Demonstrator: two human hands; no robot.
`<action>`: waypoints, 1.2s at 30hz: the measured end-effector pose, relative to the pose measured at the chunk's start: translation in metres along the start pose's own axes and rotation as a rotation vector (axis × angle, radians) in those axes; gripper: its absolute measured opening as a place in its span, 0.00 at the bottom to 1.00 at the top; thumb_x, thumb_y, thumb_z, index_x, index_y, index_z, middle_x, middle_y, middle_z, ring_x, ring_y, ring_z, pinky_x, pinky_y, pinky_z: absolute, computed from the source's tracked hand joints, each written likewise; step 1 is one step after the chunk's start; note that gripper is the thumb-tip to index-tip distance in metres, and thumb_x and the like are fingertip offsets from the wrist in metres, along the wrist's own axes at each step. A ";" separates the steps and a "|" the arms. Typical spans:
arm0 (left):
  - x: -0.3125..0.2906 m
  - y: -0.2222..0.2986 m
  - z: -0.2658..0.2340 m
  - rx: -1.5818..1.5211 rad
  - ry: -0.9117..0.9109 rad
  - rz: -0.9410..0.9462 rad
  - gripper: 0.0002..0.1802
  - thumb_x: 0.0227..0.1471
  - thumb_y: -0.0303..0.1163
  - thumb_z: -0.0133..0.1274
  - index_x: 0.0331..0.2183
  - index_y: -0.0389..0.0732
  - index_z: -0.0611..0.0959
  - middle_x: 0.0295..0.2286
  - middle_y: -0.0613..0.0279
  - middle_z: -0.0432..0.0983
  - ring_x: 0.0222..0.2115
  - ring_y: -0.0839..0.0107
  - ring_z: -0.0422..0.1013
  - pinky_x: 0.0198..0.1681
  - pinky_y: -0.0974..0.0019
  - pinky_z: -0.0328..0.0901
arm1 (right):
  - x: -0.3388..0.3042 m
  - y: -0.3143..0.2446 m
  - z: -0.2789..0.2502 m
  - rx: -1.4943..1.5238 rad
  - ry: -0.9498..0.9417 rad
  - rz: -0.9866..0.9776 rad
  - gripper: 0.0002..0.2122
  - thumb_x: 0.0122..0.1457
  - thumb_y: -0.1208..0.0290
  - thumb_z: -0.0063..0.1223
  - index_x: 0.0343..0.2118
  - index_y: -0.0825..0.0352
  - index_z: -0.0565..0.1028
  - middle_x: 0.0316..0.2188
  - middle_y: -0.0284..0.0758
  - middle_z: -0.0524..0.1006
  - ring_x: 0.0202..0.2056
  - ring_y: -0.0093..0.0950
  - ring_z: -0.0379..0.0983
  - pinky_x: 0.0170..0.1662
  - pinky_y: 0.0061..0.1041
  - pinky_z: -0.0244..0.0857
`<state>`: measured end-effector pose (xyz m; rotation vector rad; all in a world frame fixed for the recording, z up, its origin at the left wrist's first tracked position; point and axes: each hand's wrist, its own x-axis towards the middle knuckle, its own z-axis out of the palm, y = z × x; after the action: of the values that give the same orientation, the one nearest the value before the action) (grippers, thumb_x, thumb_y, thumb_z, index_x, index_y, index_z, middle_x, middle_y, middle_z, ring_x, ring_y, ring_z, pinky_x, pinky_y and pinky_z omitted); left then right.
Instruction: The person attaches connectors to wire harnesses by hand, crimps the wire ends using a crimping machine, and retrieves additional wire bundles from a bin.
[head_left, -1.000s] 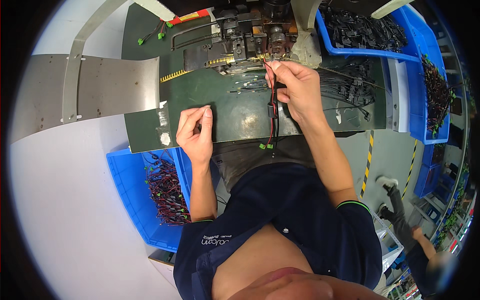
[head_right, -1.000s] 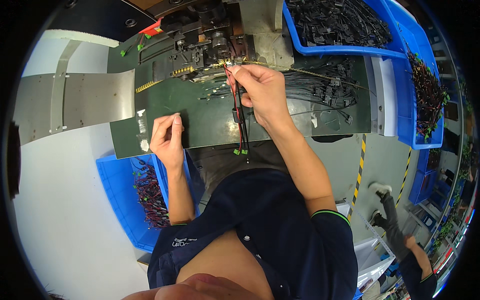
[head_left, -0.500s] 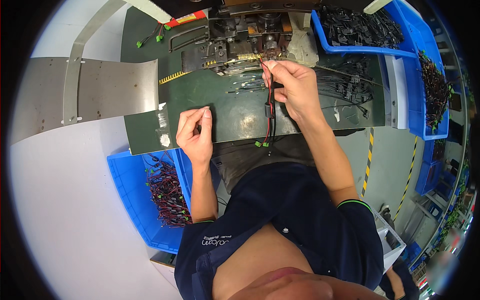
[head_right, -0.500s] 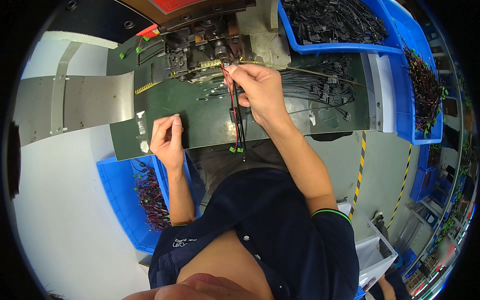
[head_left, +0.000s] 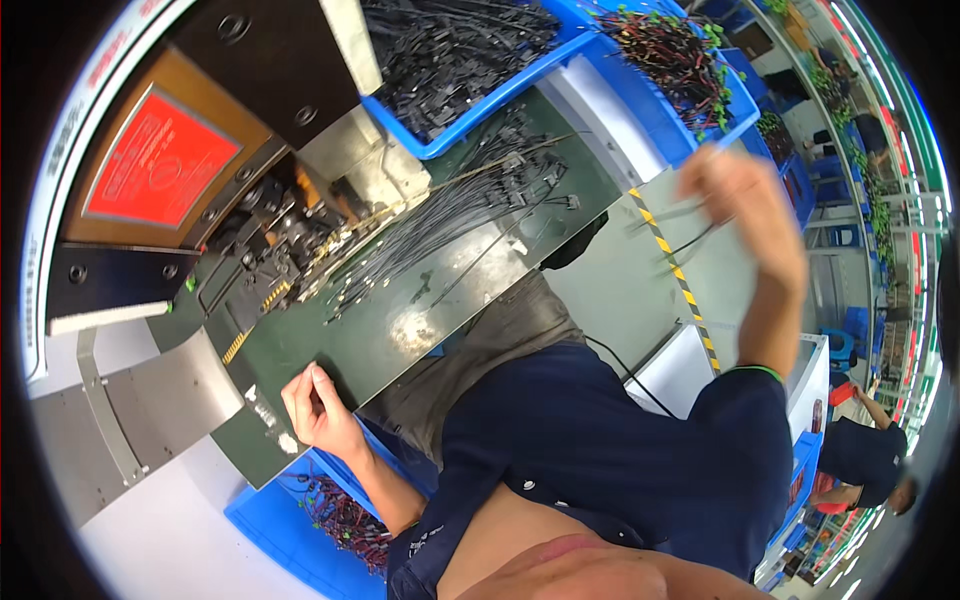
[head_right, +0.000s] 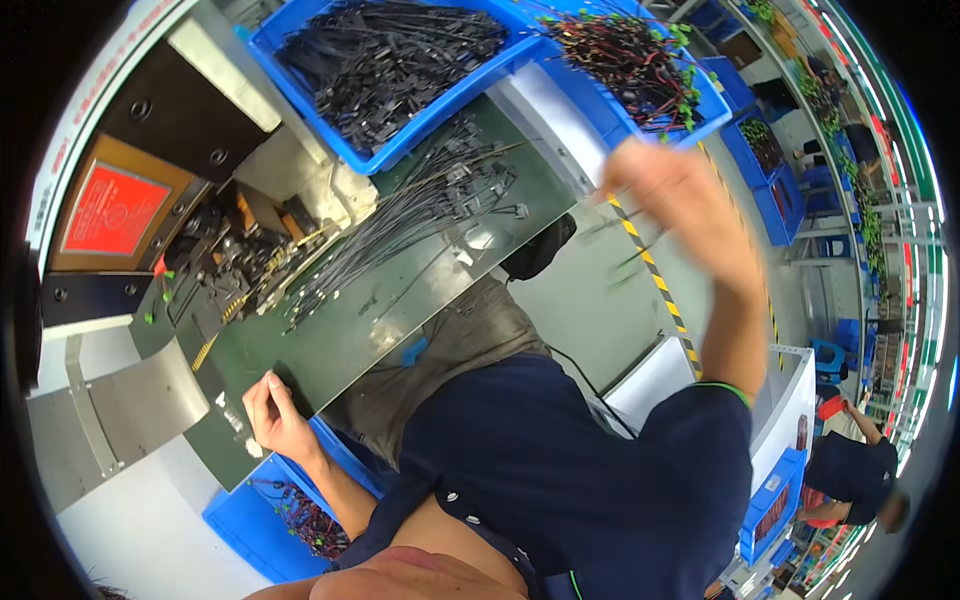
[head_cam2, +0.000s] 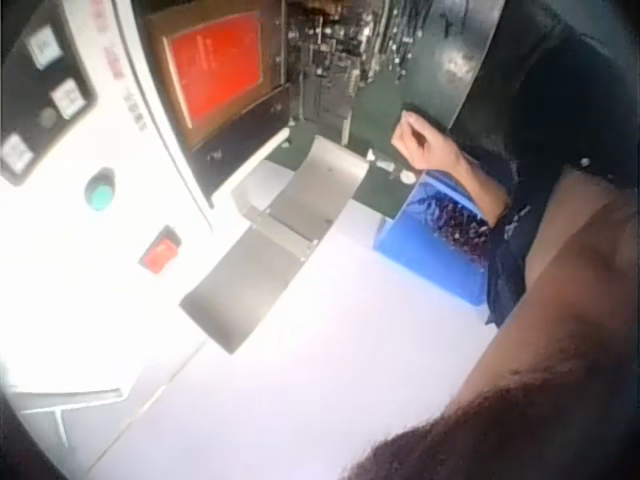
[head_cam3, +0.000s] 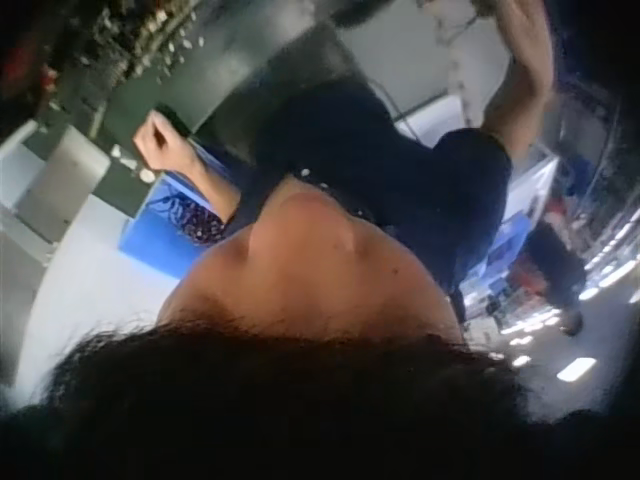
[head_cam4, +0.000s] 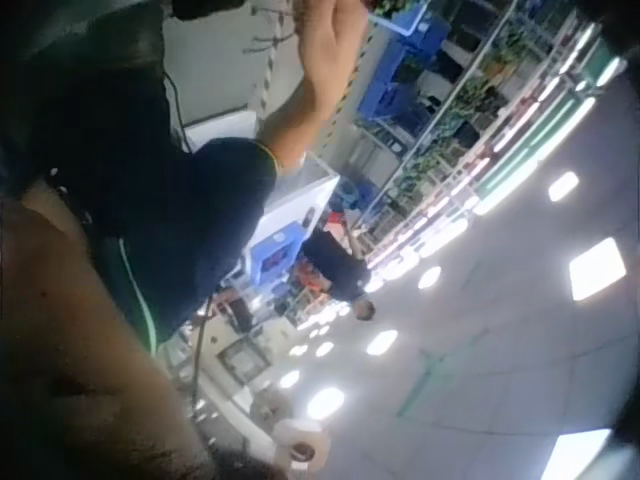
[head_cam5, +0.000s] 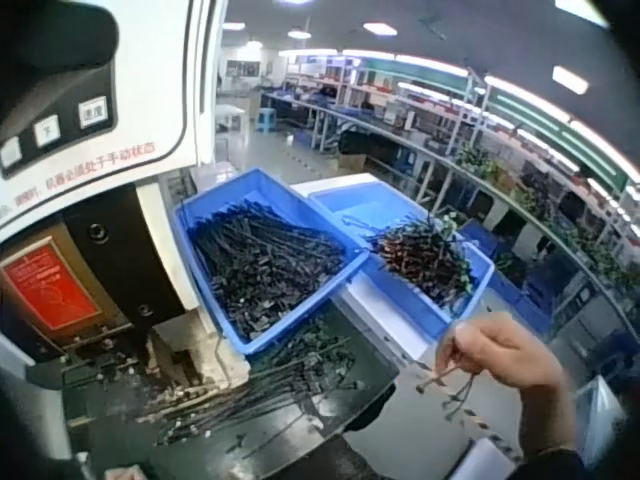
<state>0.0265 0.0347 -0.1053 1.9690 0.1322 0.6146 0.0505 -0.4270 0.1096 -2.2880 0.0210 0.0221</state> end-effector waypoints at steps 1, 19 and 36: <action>0.002 -0.004 0.004 -0.028 -0.006 0.011 0.05 0.56 0.20 0.57 0.36 0.30 0.84 0.34 0.58 0.75 0.29 0.76 0.70 0.30 0.74 0.66 | 0.000 -0.009 -0.041 -0.135 0.099 0.046 0.23 0.67 0.49 0.40 0.27 0.63 0.77 0.20 0.24 0.72 0.20 0.13 0.59 0.23 0.17 0.52; 0.005 -0.004 0.010 0.250 -0.019 0.133 0.08 0.59 0.25 0.56 0.38 0.29 0.83 0.30 0.60 0.73 0.31 0.74 0.69 0.35 0.71 0.68 | 0.044 0.280 -0.104 0.445 1.539 -0.262 0.17 0.65 0.61 0.45 0.22 0.65 0.76 0.19 0.30 0.74 0.21 0.18 0.66 0.26 0.21 0.58; -0.100 0.097 0.134 0.418 -0.848 0.427 0.05 0.49 0.18 0.60 0.32 0.33 0.84 0.29 0.51 0.79 0.28 0.57 0.75 0.34 0.61 0.70 | 0.034 0.642 0.035 0.015 0.657 0.869 0.20 0.54 0.74 0.48 0.51 0.64 0.77 0.52 0.47 0.75 0.55 0.43 0.70 0.57 0.35 0.66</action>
<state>-0.0124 -0.1545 -0.1038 2.5239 -0.7494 -0.0440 0.0692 -0.8229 -0.3983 -2.0029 1.3259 -0.2738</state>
